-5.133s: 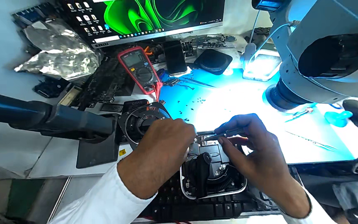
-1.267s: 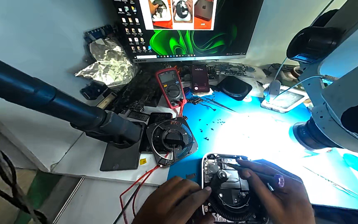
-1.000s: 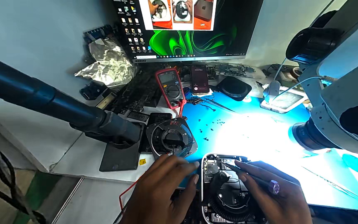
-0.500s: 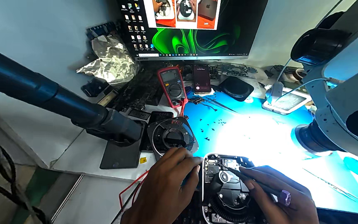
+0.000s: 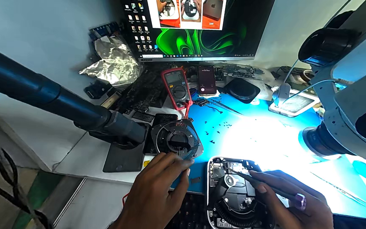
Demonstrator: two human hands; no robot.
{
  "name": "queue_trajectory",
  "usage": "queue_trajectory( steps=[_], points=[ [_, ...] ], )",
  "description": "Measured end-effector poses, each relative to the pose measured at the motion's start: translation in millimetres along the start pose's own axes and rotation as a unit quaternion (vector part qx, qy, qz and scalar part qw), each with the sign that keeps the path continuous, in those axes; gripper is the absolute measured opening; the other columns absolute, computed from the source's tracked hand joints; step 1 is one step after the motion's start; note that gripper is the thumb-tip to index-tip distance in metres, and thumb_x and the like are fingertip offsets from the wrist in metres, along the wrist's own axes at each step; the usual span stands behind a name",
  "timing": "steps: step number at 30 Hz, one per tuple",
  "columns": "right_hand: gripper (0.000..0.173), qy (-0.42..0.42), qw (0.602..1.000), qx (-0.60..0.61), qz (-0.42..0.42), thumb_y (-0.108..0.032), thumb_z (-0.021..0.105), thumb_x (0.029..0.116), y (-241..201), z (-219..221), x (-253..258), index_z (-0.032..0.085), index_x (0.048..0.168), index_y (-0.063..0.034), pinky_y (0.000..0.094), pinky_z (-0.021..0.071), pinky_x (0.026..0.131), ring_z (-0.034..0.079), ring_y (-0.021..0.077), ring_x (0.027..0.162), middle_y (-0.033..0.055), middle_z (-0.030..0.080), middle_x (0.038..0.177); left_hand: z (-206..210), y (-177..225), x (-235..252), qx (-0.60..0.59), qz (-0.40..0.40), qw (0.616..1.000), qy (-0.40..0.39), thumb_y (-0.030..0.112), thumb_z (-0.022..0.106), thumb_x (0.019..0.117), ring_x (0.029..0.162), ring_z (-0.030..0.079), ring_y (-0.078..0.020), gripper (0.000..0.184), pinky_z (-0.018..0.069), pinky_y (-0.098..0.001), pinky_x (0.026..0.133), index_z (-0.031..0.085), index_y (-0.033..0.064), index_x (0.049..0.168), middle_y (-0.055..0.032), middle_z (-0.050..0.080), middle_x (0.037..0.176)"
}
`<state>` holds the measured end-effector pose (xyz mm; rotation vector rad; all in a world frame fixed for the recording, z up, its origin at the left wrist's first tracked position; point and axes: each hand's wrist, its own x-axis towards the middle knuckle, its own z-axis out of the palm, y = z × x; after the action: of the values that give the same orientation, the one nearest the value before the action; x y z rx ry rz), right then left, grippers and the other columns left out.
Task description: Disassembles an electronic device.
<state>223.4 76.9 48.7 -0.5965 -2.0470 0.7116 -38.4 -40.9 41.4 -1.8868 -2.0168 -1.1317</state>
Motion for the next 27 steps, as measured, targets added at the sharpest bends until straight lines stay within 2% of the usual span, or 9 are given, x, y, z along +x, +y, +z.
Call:
queue_trajectory(
  steps=[5,10,17,20,23,26,27],
  points=[
    [0.021,0.004,0.999,0.052,-0.001,-0.023,0.065,0.102,-9.6,-3.1,3.3,0.077,0.111,-0.0086,0.0169,0.06,0.08,0.071,0.0025,0.092,0.0009,0.075,0.099,4.5,4.6,0.3,-0.069,0.003,0.997,-0.014,0.031,0.059,0.0989,0.081,0.062,-0.0029,0.026,0.0505,-0.0167,0.066,0.079,0.0162,0.105,0.0027,0.07,0.093],
    [0.023,-0.017,0.996,0.088,-0.001,-0.026,0.062,0.1039,-26.6,-6.3,5.3,0.075,0.114,-0.0091,0.0174,0.0592,0.082,0.07,0.0024,0.095,0.0002,0.075,0.103,14.5,18.4,9.1,-0.154,0.012,0.987,-0.032,0.036,0.068,0.096,0.084,0.063,-0.0005,0.027,0.0502,-0.0133,0.066,0.078,0.0161,0.11,0.003,0.071,0.098],
    [0.024,-0.019,0.995,0.098,-0.01,-0.026,0.061,0.1046,-31.8,-9.1,4.1,0.074,0.114,-0.0073,0.016,0.0581,0.082,0.069,0.0011,0.096,0.0009,0.074,0.102,20.1,20.9,18.3,-0.231,0.045,0.971,-0.041,0.026,0.069,0.0976,0.083,0.064,0.0005,0.016,0.0527,-0.0124,0.072,0.081,0.0144,0.099,0.0041,0.073,0.094],
    [0.024,-0.001,0.996,0.084,-0.006,-0.027,0.06,0.1048,-30.4,-17.2,2.1,0.075,0.116,-0.0112,0.0167,0.0582,0.082,0.069,0.0013,0.096,-0.0017,0.074,0.104,23.3,19.3,28.2,-0.172,0.052,0.983,-0.04,0.028,0.065,0.0988,0.078,0.062,0.0008,0.019,0.052,-0.0144,0.068,0.08,0.0164,0.097,0.0079,0.07,0.088],
    [0.021,0.031,0.999,0.032,0.006,-0.027,0.061,0.1044,-24.9,-29.6,-0.9,0.075,0.117,-0.0162,0.0179,0.0592,0.084,0.07,0.001,0.098,-0.006,0.074,0.106,30.1,23.0,57.0,-0.053,0.107,0.99,-0.076,0.021,0.062,0.0976,0.085,0.063,-0.0099,0.018,0.0545,-0.0234,0.074,0.079,0.0143,0.098,0.0038,0.067,0.089],
    [0.018,0.052,0.998,-0.011,0.043,-0.021,0.065,0.1012,-14.4,-41.8,-5.7,0.076,0.111,-0.01,0.0218,0.0613,0.085,0.071,0.0049,0.097,-0.0012,0.075,0.106,40.1,35.1,93.8,-0.003,0.141,0.969,-0.205,0.006,0.073,0.0889,0.089,0.064,-0.0227,0.007,0.0559,-0.0341,0.077,0.078,0.0081,0.094,-0.0065,0.066,0.089],
    [0.018,0.055,0.997,-0.024,0.052,-0.019,0.065,0.1009,-10.9,-46.3,-8.5,0.076,0.11,-0.0076,0.0223,0.0613,0.087,0.071,0.005,0.099,-0.0002,0.074,0.107,43.8,39.1,105.9,0.003,0.141,0.955,-0.261,0.003,0.073,0.0886,0.09,0.064,-0.0255,0.006,0.0555,-0.0375,0.08,0.076,0.006,0.092,-0.009,0.066,0.088]
  ],
)
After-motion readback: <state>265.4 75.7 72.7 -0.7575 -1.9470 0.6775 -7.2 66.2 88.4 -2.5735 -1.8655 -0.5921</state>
